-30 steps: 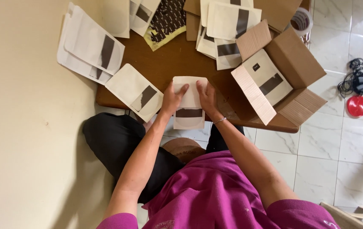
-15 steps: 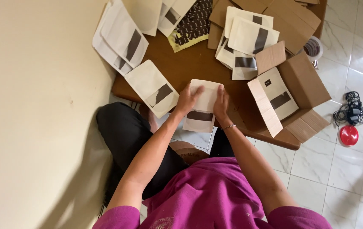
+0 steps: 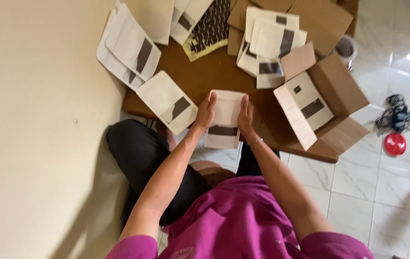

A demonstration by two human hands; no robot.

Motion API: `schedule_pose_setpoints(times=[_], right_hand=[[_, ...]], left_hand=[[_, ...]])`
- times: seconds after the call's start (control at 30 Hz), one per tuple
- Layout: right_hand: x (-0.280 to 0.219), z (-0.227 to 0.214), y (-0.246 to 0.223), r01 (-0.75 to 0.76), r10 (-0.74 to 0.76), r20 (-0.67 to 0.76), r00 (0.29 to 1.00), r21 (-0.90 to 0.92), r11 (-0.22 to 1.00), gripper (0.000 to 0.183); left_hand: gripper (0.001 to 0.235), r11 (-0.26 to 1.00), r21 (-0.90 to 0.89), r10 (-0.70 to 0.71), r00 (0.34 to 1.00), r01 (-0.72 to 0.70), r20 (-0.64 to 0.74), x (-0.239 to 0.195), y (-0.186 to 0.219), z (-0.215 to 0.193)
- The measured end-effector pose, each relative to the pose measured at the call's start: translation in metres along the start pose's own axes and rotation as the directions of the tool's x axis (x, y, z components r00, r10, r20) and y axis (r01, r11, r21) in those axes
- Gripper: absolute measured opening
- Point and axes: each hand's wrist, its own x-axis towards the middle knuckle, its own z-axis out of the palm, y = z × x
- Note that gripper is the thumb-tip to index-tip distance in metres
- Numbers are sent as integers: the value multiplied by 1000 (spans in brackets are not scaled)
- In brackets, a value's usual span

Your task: The person sits on the floor and folds white envelopes with black rectangular windows. They pick up a small black sticker and apply it to the center of the folded envelope, pressing it down to secure it.

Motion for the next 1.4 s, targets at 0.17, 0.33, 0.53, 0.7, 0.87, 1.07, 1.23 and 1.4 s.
schedule_pose_setpoints(times=[0.17,0.33,0.53,0.7,0.87,1.07,1.23,1.4], right_hand=[[1,3,5,73,-73,21,997,-20,997,52],[4,-3,7,102,-89,87,992,-157,982,39],[-1,-15,-37,25,-23,47,999,-32,999,38],[6,-20,-37,-64,62,65,996,29,998,42],[7,-27,-54,-37,36,128,991,10,999,40],[11,-22,-48,-47,51,151,987,-31,998,40],[12,-15,-46,18,-4,120,993,-118,993,39],[6,-5,-28,43,-29,85,996,-171,984,39]], left_hand=[[83,999,28,31,999,-31,-8,33,-74,3],[88,1000,11,23,1000,-23,-5,-2,-4,3],[93,995,93,-16,999,20,-40,0,0,13],[94,973,210,-70,992,90,-101,16,-2,24],[84,962,266,-28,991,63,-131,13,17,33],[65,960,272,-10,984,59,-178,20,-16,29],[69,965,247,-52,986,90,-158,23,-15,26],[23,994,-103,-53,984,36,-170,14,8,18]])
